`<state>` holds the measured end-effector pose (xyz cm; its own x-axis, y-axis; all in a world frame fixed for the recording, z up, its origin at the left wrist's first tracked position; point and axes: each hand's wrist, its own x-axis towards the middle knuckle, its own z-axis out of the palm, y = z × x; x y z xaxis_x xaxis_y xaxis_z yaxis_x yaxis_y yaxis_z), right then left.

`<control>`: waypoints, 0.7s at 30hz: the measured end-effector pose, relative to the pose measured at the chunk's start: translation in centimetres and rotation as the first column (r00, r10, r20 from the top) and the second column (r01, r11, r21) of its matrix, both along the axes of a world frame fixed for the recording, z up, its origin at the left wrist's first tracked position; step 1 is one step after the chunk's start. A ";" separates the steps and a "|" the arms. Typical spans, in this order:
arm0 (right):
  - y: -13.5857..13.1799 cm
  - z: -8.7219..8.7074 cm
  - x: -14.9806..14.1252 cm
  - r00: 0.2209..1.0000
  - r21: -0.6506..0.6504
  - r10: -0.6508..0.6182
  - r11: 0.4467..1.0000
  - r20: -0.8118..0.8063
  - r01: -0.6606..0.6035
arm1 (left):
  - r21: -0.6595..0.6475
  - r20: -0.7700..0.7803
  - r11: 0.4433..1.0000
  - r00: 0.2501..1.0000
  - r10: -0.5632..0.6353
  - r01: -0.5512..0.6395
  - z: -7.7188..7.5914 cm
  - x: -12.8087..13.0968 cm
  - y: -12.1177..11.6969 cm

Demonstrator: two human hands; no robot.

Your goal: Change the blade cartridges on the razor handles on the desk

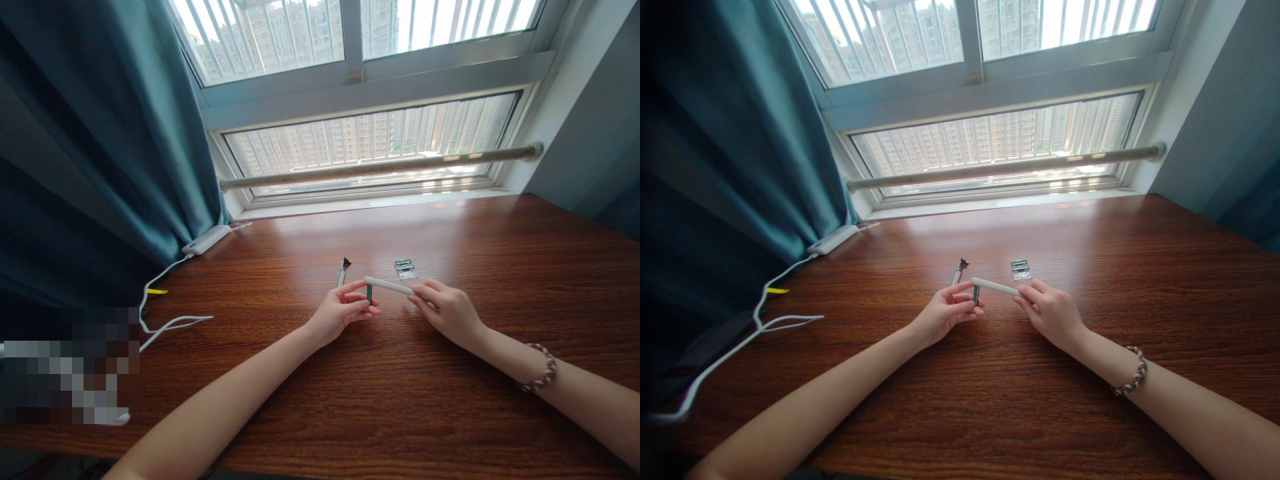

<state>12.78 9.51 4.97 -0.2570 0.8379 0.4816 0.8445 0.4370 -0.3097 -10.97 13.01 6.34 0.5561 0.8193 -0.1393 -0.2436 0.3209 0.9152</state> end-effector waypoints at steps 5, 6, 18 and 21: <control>-0.2 0.1 -0.1 0.998 -0.008 0.055 0.998 0.019 -0.055 | -0.012 0.020 1.000 1.000 -0.007 0.007 -0.1 -0.2 0.2; -0.2 0.1 -0.1 0.997 -0.011 0.068 0.998 0.037 -0.068 | -0.010 0.022 1.000 1.000 -0.014 0.014 -0.1 -0.2 0.3; -0.2 0.5 -0.2 0.998 0.021 0.038 0.999 0.058 -0.040 | -0.019 0.023 1.000 1.000 0.007 -0.006 -0.1 -0.2 0.2; -0.2 0.4 -0.2 0.997 0.038 -0.032 0.999 0.068 0.029 | -0.018 0.029 0.999 0.999 0.044 -0.043 -0.1 -0.2 0.2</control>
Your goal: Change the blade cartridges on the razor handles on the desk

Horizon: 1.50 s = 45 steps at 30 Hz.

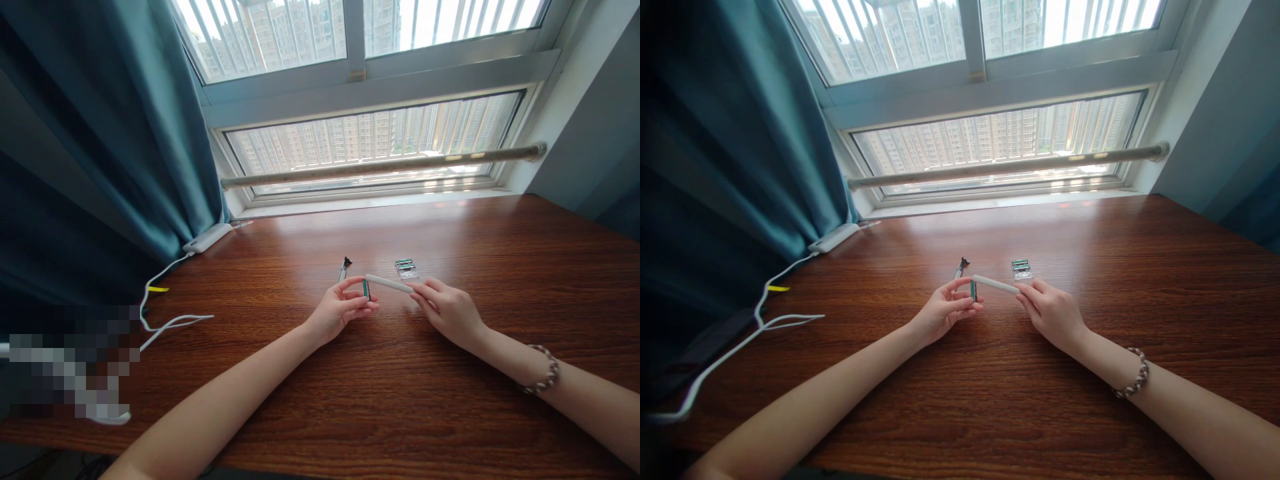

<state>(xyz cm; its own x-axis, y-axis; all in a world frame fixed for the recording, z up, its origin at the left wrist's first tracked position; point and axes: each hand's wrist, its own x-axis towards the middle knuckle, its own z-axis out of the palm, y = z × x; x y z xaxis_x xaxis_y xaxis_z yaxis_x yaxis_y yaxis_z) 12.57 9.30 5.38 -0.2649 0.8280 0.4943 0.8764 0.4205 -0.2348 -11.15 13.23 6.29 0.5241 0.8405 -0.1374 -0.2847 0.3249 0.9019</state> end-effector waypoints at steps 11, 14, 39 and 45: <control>-0.1 0.0 0.0 0.999 -0.033 0.038 0.999 0.008 -0.037 | 0.029 0.019 0.999 1.000 0.019 -0.019 0.1 0.1 -0.1; 0.0 -0.1 0.1 1.000 -0.022 0.007 1.000 -0.020 -0.008 | 0.038 0.029 0.999 0.999 0.033 -0.034 0.0 0.1 -0.1; 0.0 0.0 0.1 0.995 -0.015 0.095 0.995 -0.030 -0.095 | 0.169 -0.038 0.973 0.986 0.163 -0.155 0.2 0.5 -0.5; 0.0 0.0 0.2 0.996 0.041 0.069 0.997 -0.058 -0.067 | 0.196 -0.040 0.964 0.980 0.193 -0.182 0.0 0.6 -0.4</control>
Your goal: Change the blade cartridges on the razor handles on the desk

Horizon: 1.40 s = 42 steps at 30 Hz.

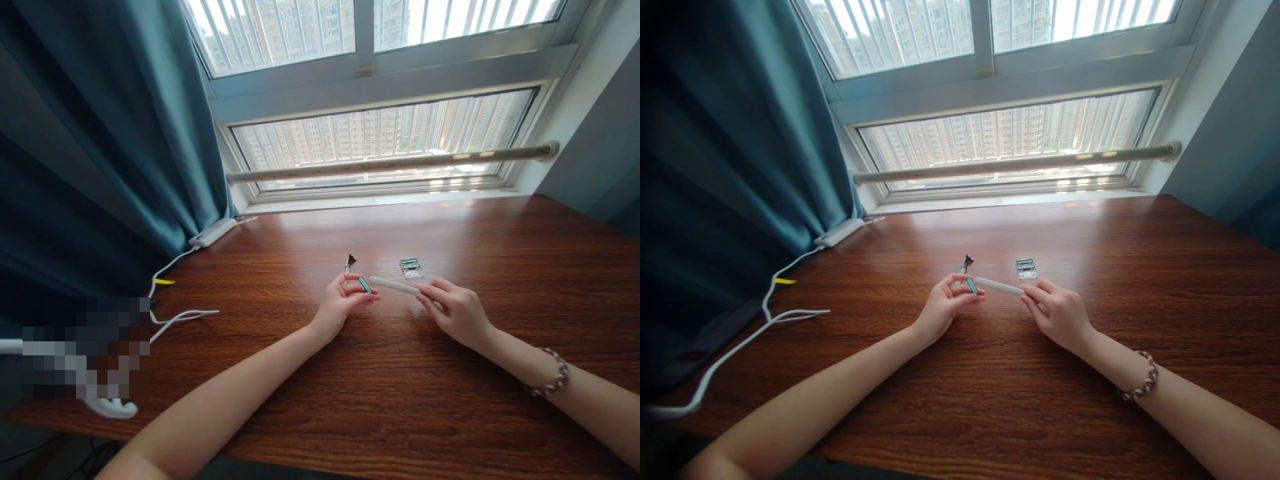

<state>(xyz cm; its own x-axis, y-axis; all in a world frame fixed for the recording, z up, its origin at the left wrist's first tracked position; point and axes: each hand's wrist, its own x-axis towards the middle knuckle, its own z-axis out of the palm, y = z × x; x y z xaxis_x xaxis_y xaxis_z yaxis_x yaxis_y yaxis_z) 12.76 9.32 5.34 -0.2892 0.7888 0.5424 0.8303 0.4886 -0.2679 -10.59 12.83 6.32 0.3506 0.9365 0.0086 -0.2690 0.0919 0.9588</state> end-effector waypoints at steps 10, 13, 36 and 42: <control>-0.2 0.0 0.0 1.000 -0.031 0.022 0.999 0.017 -0.022 | 0.011 -0.014 1.000 1.000 0.011 -0.011 0.0 -0.1 0.1; -0.1 0.0 0.0 0.999 -0.041 0.035 0.999 0.037 -0.034 | 0.020 -0.008 1.000 1.000 0.007 -0.007 -0.1 -0.1 0.1; 0.1 -0.2 0.1 0.999 -0.004 -0.032 0.999 -0.042 0.032 | 0.004 -0.064 0.994 0.992 -0.106 0.106 0.2 -0.1 -0.3; 0.1 -0.2 0.1 0.996 -0.032 0.071 0.997 -0.054 -0.072 | -0.019 0.000 0.998 0.998 -0.065 0.065 -0.4 -0.1 -0.1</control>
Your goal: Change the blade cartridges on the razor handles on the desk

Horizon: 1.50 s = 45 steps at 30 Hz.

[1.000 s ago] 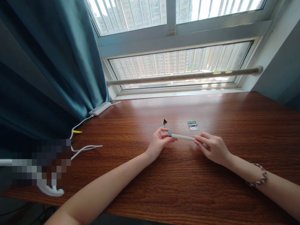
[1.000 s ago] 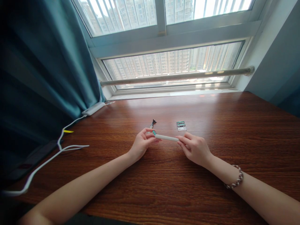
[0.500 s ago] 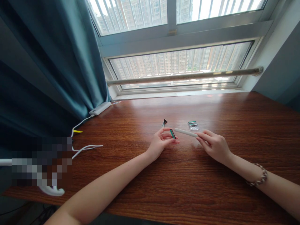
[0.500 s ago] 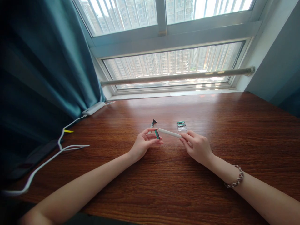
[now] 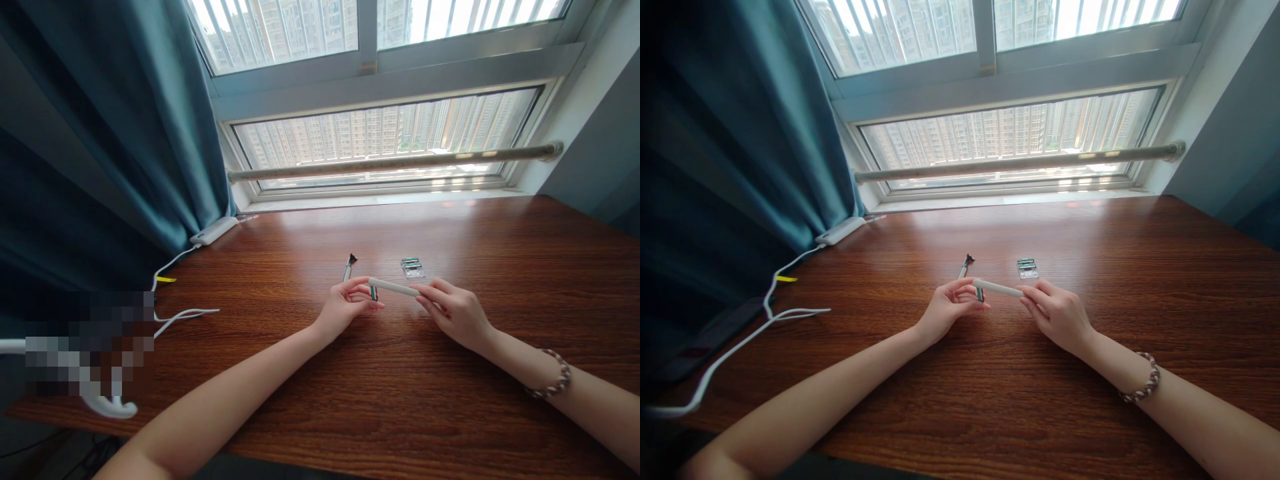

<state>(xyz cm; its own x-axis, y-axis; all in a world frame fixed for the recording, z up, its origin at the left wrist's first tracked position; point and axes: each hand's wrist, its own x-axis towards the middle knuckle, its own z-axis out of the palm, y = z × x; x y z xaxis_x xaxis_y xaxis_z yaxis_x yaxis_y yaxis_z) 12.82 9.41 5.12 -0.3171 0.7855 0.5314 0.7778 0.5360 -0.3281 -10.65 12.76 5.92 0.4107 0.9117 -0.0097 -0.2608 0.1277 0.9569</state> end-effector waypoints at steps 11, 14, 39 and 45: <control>-0.3 0.1 -0.1 0.999 -0.038 0.025 0.999 -0.025 -0.026 | -0.032 -0.002 0.995 0.995 0.098 -0.098 0.1 -0.1 0.2; -0.3 0.2 -0.1 0.999 -0.035 0.012 0.999 -0.047 -0.014 | -0.021 0.006 0.994 0.994 0.109 -0.109 0.1 -0.2 0.2; -0.4 0.7 -0.2 0.991 -0.094 0.096 0.990 -0.093 -0.105 | 0.132 0.038 0.980 0.988 0.148 -0.152 0.9 -0.3 0.1; -0.4 0.6 -0.2 0.987 -0.088 0.079 0.992 -0.140 -0.092 | 0.158 -0.056 0.975 0.985 0.165 -0.154 0.8 -0.3 0.1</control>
